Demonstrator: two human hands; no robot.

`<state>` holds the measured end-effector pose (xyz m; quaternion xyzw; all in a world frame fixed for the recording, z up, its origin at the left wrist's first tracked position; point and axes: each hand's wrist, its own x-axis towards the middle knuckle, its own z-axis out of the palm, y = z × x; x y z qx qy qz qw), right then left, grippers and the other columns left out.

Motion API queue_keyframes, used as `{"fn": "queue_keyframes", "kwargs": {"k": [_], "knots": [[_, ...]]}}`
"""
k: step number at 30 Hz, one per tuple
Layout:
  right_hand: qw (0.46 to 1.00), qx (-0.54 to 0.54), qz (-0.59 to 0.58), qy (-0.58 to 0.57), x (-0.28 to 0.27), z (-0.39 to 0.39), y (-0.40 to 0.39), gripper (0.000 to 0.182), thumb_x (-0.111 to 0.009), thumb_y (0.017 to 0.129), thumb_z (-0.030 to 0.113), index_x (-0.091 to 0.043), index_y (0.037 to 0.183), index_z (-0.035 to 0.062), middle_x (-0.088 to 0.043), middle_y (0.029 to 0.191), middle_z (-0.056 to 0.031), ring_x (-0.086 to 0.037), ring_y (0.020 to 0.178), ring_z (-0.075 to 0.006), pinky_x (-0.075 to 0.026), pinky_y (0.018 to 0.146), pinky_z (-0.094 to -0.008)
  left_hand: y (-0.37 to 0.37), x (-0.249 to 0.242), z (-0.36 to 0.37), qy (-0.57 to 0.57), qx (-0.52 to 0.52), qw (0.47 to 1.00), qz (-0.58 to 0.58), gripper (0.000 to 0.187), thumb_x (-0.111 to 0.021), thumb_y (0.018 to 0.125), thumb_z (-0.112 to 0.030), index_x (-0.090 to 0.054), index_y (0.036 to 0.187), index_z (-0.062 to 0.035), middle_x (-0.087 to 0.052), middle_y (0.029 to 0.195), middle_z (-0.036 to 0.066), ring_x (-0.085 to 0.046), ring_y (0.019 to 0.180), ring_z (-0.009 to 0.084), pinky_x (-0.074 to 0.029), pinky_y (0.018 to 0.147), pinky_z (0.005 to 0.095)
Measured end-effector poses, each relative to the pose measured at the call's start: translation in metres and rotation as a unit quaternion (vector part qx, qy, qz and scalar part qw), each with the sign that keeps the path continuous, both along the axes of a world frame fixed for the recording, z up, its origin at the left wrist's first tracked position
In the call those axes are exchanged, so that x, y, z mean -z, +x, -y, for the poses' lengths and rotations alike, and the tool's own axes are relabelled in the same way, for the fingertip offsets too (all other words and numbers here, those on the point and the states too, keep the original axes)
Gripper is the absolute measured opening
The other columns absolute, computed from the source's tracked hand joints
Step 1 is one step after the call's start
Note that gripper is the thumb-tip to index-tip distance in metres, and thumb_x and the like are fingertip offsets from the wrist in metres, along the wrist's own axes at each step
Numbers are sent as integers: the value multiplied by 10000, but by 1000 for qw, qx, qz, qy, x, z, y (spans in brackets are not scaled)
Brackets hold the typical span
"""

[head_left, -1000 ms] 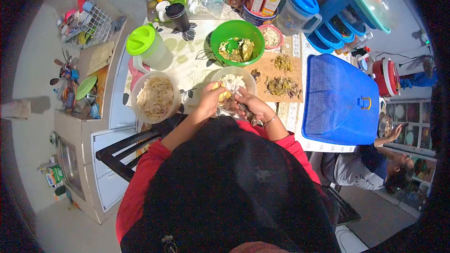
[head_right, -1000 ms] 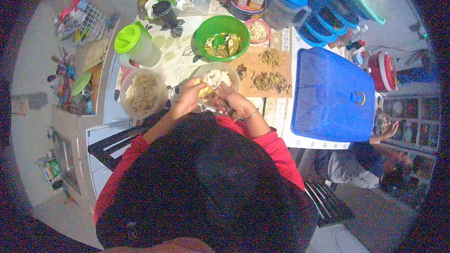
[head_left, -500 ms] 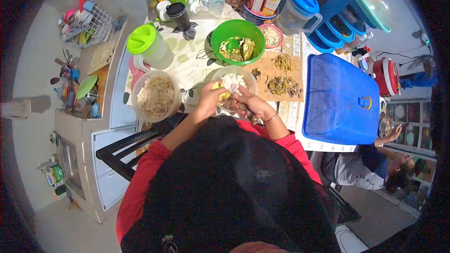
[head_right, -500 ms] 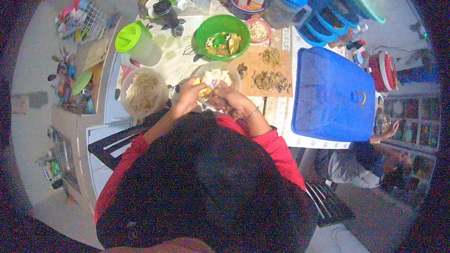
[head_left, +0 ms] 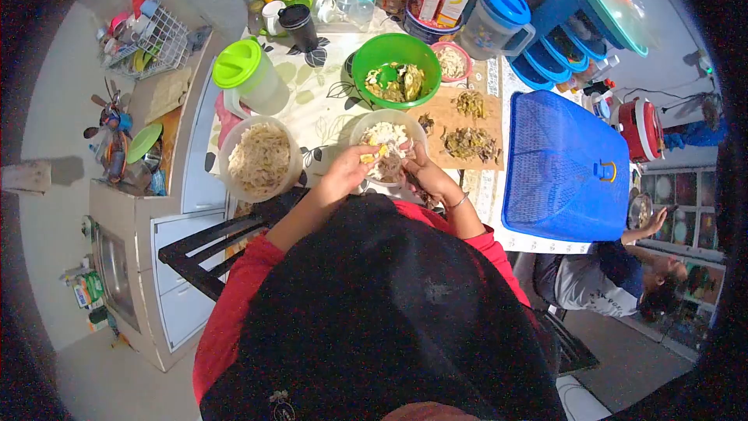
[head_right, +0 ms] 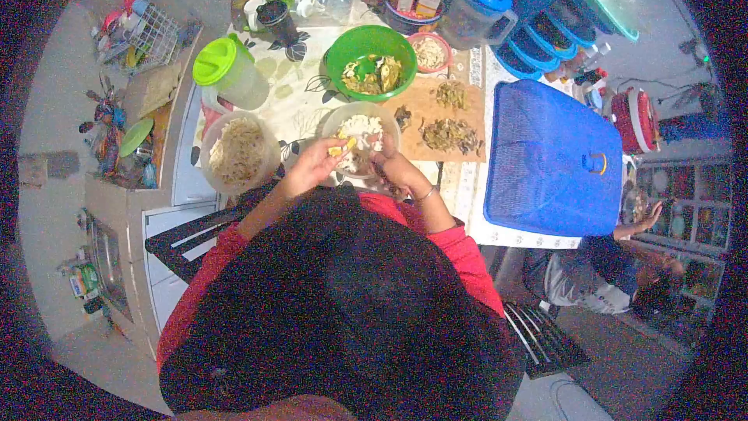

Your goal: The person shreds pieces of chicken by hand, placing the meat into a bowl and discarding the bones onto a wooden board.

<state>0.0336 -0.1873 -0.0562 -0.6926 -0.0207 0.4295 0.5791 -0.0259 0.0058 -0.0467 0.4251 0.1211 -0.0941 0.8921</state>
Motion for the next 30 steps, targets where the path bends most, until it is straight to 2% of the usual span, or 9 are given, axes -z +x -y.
{"fn": "queue_keyframes", "kwargs": {"k": [2,4,7,10,15,20,24,27,30], "knots": [[992,10,-60,114,-24,-3,-7,371,-391,968,202,-295,1321,143,-502,680,-11,-438,467,-97,-357,384,-225,1,-7,0,-16,28,999,-16,257,-561,840,-47,-521,1090,-6,-570,1031,111,-551,989,192,-448,907,289],[981,4,-105,166,-32,-6,-12,411,-383,966,175,-270,1361,169,-502,659,-7,-446,475,-100,-375,395,-230,21,8,-8,-156,78,965,-197,251,-550,857,-79,-526,1100,-23,-578,1012,98,-549,965,186,-451,866,288],[979,11,-64,196,-10,-12,-15,397,-393,963,172,-299,1349,173,-499,668,-4,-431,458,-89,-364,382,-217,20,15,-3,-150,77,970,-176,248,-532,871,-109,-530,1109,-36,-588,995,75,-547,928,175,-447,808,272],[983,29,-67,169,-8,-12,-18,372,-400,963,176,-336,1330,178,-491,662,5,-412,439,-70,-333,357,-203,18,13,0,-117,34,977,-176,264,-523,850,-67,-517,1104,5,-588,1050,123,-571,979,235,-447,905,354],[976,55,-105,181,-9,-12,-17,357,-399,965,188,-353,1319,183,-491,666,0,-419,443,-81,-343,360,-210,9,3,7,12,26,997,-75,227,-542,841,-49,-535,1056,23,-580,1028,101,-537,981,204,-411,917,301],[938,67,-207,270,-29,-9,-15,394,-386,968,183,-324,1357,188,-493,664,-11,-421,446,-96,-341,392,-211,9,25,2,187,33,981,23,335,-458,874,80,-502,1199,7,-571,1065,68,-536,956,116,-454,860,256],[977,26,-92,193,-22,-14,-19,469,-382,967,173,-251,1416,201,-491,656,-10,-423,451,-94,-360,410,-211,7,18,3,166,48,984,33,326,-488,885,41,-492,1210,16,-576,1063,76,-536,950,112,-474,822,260],[992,17,-29,118,-19,-14,-20,477,-375,968,169,-244,1425,199,-513,685,-11,-443,483,-89,-381,435,-211,14,22,-2,168,91,981,5,273,-542,862,-18,-505,1130,14,-563,1065,90,-530,1007,154,-456,886,298],[985,-48,161,40,2,-12,-17,486,-365,970,165,-229,1436,198,-542,730,-13,-465,516,-83,-396,460,-204,25,28,-1,0,26,992,-124,309,-588,829,-16,-495,1124,-1,-557,1071,91,-536,1037,172,-465,908,307]]}}
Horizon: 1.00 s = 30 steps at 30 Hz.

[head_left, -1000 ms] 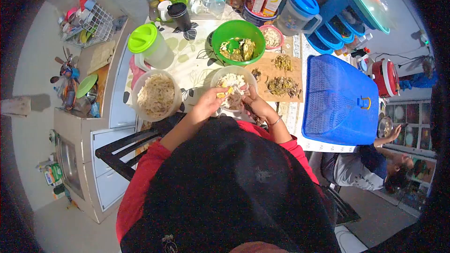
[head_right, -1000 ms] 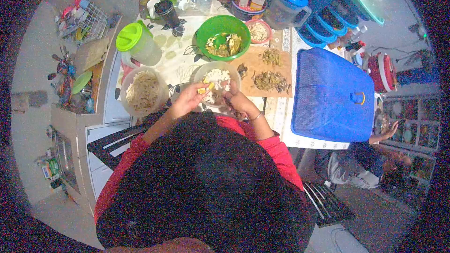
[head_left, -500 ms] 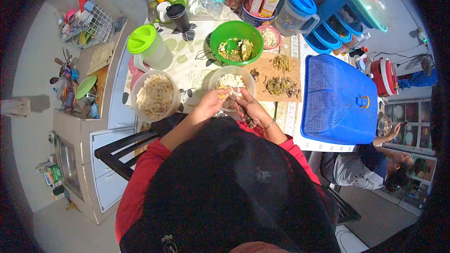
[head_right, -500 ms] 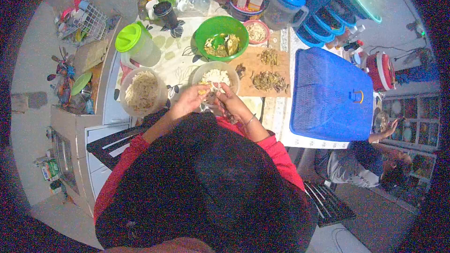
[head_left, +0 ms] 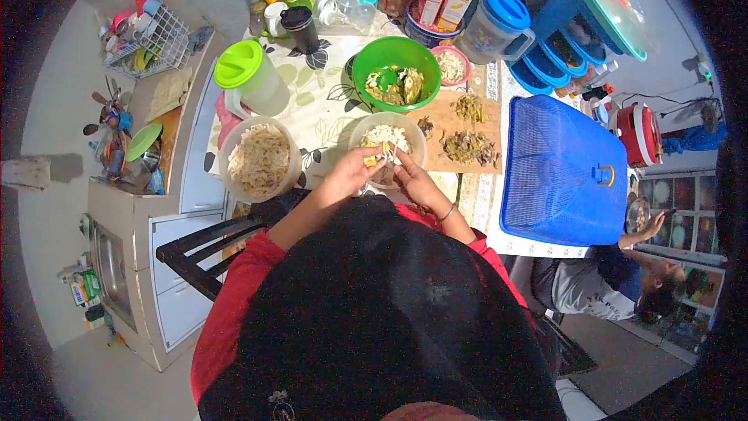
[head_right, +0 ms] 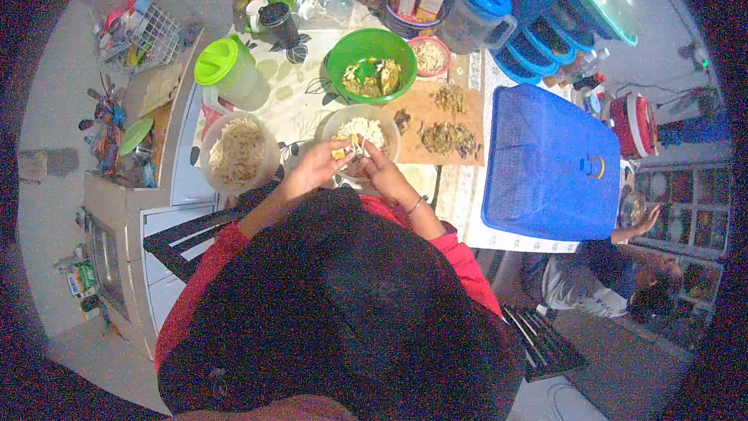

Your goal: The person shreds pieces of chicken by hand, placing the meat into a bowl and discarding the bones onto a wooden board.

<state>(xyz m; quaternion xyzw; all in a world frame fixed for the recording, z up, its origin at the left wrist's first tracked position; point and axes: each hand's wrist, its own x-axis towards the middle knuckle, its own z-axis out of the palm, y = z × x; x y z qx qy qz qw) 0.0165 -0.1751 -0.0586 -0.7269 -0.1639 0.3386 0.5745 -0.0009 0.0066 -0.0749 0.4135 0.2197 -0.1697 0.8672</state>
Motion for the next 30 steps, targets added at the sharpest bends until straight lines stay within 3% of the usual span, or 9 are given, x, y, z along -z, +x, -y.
{"fn": "queue_keyframes", "kwargs": {"k": [1,4,9,12,18,21,24,27,30], "knots": [[999,-13,26,-19,-5,0,1,489,-363,971,165,-225,1439,198,-551,744,-15,-474,526,-82,-401,467,-202,3,4,1,-85,-52,993,-62,342,-601,819,-3,-486,1141,-8,-557,1073,89,-540,1039,170,-474,901,301],[994,-26,-107,11,-20,9,8,491,-363,970,171,-222,1440,201,-565,765,-19,-493,539,-82,-406,473,-195,4,10,2,-42,-94,992,-66,330,-630,808,-6,-500,1109,-48,-581,1070,80,-579,955,174,-516,767,266],[923,32,-333,189,-23,10,11,473,-368,969,183,-248,1425,211,-546,722,-19,-471,491,-87,-376,424,-197,3,-8,3,-21,-87,996,-15,369,-630,798,8,-476,1129,-47,-580,1054,74,-583,938,173,-515,764,263],[952,31,-274,134,-33,5,10,424,-357,971,167,-295,1390,195,-482,716,-15,-427,475,-81,-355,397,-205,0,-18,6,41,-80,996,21,366,-630,793,14,-480,1121,-44,-590,1019,68,-596,893,164,-519,742,261],[953,40,-267,137,-21,2,9,385,-393,966,178,-319,1344,189,-513,684,-6,-439,469,-78,-336,396,-204,-3,-18,12,103,-101,988,62,365,-610,787,36,-487,1125,-25,-600,988,73,-611,831,160,-521,698,256],[934,50,-313,162,-32,3,10,383,-394,965,174,-314,1339,190,-503,688,-5,-433,472,-81,-333,395,-206,-2,-20,12,107,-105,986,71,348,-611,784,39,-492,1110,4,-596,987,77,-612,829,156,-528,693,252],[865,40,-422,269,-34,8,12,362,-396,960,159,-333,1315,183,-492,687,-3,-426,473,-81,-332,394,-209,0,-24,11,110,-100,985,91,330,-612,778,43,-504,1089,20,-602,959,72,-614,815,148,-528,687,246],[964,3,-240,117,-38,3,10,354,-399,955,147,-337,1302,171,-486,686,1,-422,468,-83,-338,390,-211,-3,-30,14,149,-111,977,109,312,-606,768,53,-521,1067,21,-615,935,72,-618,803,141,-523,676,242],[959,48,-258,103,-24,4,18,359,-399,956,152,-327,1308,161,-484,684,1,-422,462,-84,-344,388,-211,-2,-23,14,167,-107,973,114,335,-595,751,60,-527,1075,6,-618,921,65,-614,795,137,-514,672,250]]}}
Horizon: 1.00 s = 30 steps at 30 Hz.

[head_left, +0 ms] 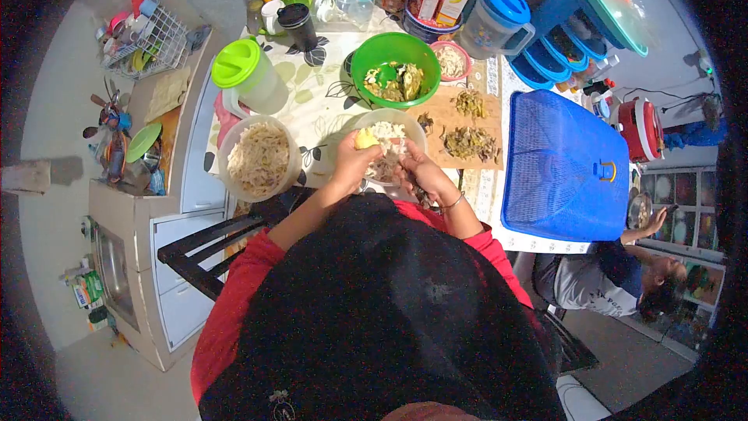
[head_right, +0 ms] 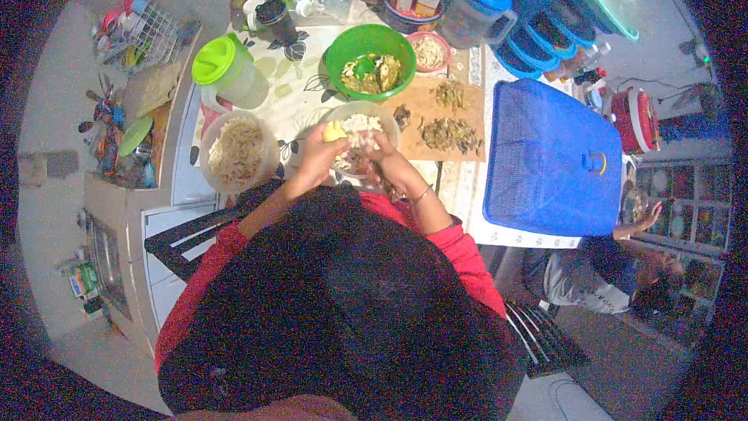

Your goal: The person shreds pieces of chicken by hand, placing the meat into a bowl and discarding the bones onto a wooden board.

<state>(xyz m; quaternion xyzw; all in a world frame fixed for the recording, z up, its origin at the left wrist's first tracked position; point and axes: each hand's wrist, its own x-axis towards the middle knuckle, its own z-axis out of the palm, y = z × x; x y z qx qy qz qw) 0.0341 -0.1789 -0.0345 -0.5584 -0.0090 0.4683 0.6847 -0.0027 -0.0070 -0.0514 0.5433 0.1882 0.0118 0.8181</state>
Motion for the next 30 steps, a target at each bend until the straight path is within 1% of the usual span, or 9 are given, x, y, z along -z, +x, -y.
{"fn": "queue_keyframes", "kwargs": {"k": [4,7,11,17,20,23,27,28,30], "knots": [[997,-13,-65,44,-12,-1,-7,397,-406,959,170,-309,1343,155,-486,676,-2,-417,452,-84,-341,389,-212,0,-9,-2,-54,18,998,-20,338,-593,746,53,-533,1075,-1,-618,902,60,-610,773,135,-508,660,256],[998,-40,36,-25,-4,-6,-7,382,-404,963,175,-333,1338,166,-492,674,-7,-411,452,-85,-337,389,-214,1,11,-2,-41,19,998,-33,315,-588,752,42,-535,1060,2,-618,884,58,-606,744,138,-505,651,258],[990,15,-108,85,-8,-5,-2,352,-386,974,188,-359,1324,211,-479,655,-3,-404,447,-89,-332,387,-213,4,11,-4,-76,4,996,-52,277,-569,768,32,-538,1042,2,-626,912,79,-616,757,156,-507,655,259],[998,-47,30,-17,1,-13,-14,333,-368,976,176,-330,1305,206,-485,702,-13,-414,448,-95,-331,372,-215,-1,5,-8,-108,25,989,-96,255,-573,796,2,-535,1048,-14,-618,935,83,-609,819,174,-512,726,268],[996,6,-63,60,20,-8,-4,352,-380,976,197,-324,1323,219,-478,657,6,-415,444,-86,-330,360,-211,-1,18,-10,-145,25,983,-114,262,-573,806,-11,-525,1064,-25,-606,968,75,-600,843,176,-512,746,271],[993,-29,-94,67,0,-6,-8,364,-380,978,211,-303,1334,223,-483,669,6,-413,444,-82,-331,367,-207,-1,18,-11,-136,12,982,-130,276,-577,810,-18,-516,1078,-30,-598,1004,74,-594,867,176,-513,754,270],[1000,-21,-15,7,13,-8,-4,353,-377,977,205,-302,1323,204,-491,694,-1,-412,442,-86,-332,368,-209,0,17,-8,-135,19,982,-131,289,-588,807,-23,-512,1085,-33,-592,1003,75,-585,875,172,-512,754,267],[994,9,-67,83,15,-5,0,369,-384,974,200,-295,1331,191,-488,692,-2,-416,441,-89,-333,367,-210,1,19,-8,-139,13,982,-128,291,-589,807,-23,-511,1087,-35,-590,1003,76,-584,871,171,-511,752,266],[997,-32,-45,53,7,-4,-4,384,-383,971,194,-285,1342,182,-489,685,-1,-421,439,-92,-336,368,-209,-1,12,-7,-123,5,984,-125,284,-577,815,-40,-508,1090,-28,-589,1004,78,-588,873,175,-511,749,273]]}}
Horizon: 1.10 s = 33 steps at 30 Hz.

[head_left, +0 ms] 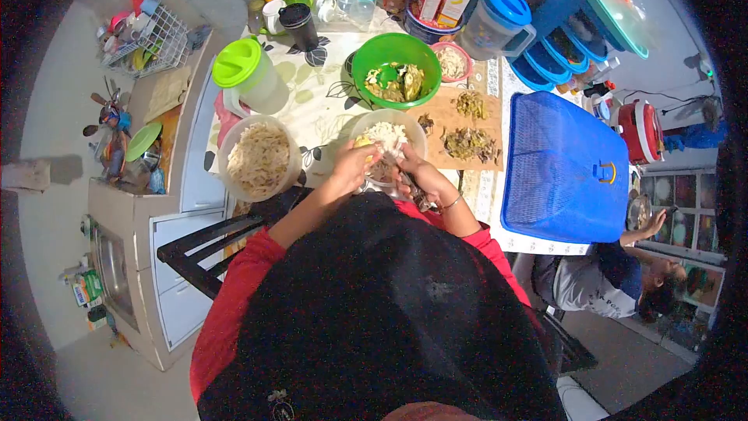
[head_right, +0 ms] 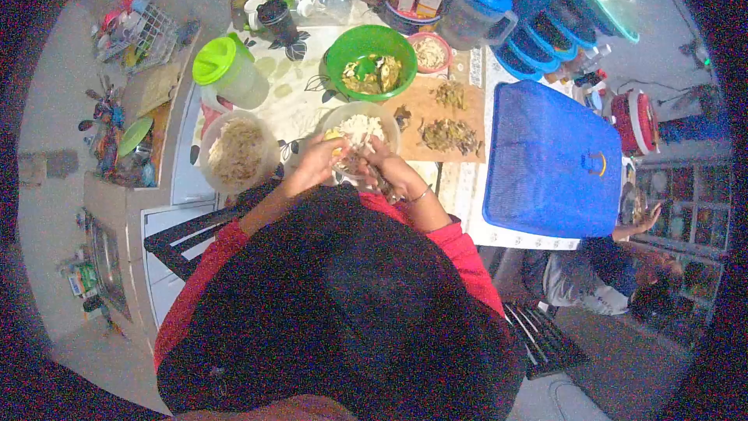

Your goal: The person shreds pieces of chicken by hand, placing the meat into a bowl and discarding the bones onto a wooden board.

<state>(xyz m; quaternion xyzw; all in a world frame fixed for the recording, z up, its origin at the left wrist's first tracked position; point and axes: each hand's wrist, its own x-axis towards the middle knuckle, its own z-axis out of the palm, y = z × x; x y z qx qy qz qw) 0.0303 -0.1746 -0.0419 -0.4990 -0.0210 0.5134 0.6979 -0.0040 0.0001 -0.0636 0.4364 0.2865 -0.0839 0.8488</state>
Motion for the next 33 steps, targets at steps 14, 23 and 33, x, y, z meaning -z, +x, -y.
{"fn": "queue_keyframes", "kwargs": {"k": [14,23,33], "knots": [[999,34,7,-8,-17,8,8,376,-389,969,176,-302,1333,212,-486,691,0,-418,431,-77,-342,366,-208,2,2,-3,-54,66,993,80,279,-562,825,-17,-535,1100,24,-627,1003,103,-634,827,182,-527,720,295],[998,2,57,-27,-13,8,9,368,-409,964,175,-312,1318,150,-501,662,-2,-422,448,-80,-335,390,-206,0,9,-3,79,39,992,90,240,-634,798,-43,-594,1028,13,-650,919,78,-629,759,145,-513,643,272],[995,7,20,-94,-17,-4,0,349,-410,962,161,-334,1303,177,-507,659,-5,-429,434,-89,-331,376,-212,0,3,0,85,8,995,52,227,-598,800,-36,-589,1021,12,-641,887,74,-616,721,150,-510,635,275]]}}
